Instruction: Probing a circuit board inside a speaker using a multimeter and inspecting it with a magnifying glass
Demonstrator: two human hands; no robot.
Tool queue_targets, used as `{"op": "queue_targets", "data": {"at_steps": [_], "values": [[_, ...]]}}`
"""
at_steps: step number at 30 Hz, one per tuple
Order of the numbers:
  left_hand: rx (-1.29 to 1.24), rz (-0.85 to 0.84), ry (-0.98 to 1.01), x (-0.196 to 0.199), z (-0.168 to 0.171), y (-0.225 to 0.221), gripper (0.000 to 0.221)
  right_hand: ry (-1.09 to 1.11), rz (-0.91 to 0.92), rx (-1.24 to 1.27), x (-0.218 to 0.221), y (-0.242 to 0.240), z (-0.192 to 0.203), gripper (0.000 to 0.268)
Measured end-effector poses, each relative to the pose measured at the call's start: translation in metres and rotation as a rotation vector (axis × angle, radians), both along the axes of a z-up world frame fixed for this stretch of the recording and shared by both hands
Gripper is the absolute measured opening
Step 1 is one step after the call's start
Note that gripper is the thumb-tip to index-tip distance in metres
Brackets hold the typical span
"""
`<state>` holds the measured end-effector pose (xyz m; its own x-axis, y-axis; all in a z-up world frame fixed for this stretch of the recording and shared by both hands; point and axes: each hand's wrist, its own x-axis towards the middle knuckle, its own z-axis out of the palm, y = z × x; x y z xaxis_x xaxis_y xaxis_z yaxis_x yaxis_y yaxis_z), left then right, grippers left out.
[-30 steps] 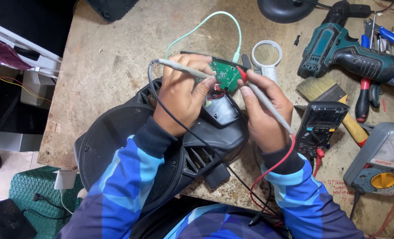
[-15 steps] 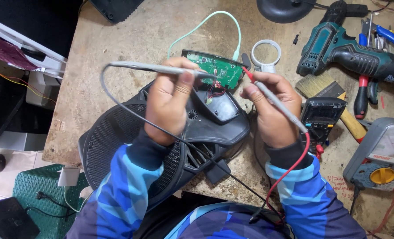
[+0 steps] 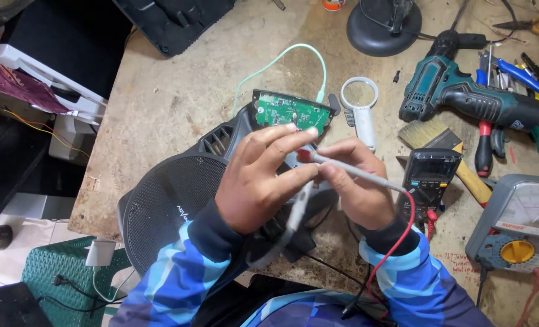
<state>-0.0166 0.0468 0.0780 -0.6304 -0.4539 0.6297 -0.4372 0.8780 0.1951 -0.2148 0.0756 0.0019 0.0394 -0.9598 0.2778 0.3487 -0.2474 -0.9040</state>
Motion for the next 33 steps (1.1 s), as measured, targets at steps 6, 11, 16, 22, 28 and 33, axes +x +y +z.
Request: {"op": "queue_targets", "data": {"at_steps": [6, 11, 16, 22, 28, 33], "values": [[-0.074, -0.066, -0.099, 0.008, 0.006, 0.004, 0.004, 0.331, 0.085, -0.21, -0.006, 0.0, 0.004, 0.031], [-0.082, 0.017, -0.15, 0.013, -0.005, -0.004, 0.013, 0.532, 0.005, -0.403, -0.005, -0.005, 0.009, 0.031], [0.05, 0.255, 0.373, 0.012, -0.027, -0.025, 0.02, 0.444, -0.439, -0.399, -0.004, -0.017, 0.002, 0.029], [0.547, 0.318, 1.021, 0.012, -0.017, -0.052, 0.016, 0.363, -0.498, -0.06, 0.0, -0.032, -0.005, 0.029], [0.344, 0.19, 0.558, -0.013, -0.018, -0.039, 0.01, 0.335, -0.374, 0.015, 0.012, -0.043, -0.03, 0.028], [0.368, 0.275, 0.306, -0.009, -0.055, -0.04, 0.008, 0.516, -0.444, 0.023, 0.011, -0.04, -0.025, 0.023]]}}
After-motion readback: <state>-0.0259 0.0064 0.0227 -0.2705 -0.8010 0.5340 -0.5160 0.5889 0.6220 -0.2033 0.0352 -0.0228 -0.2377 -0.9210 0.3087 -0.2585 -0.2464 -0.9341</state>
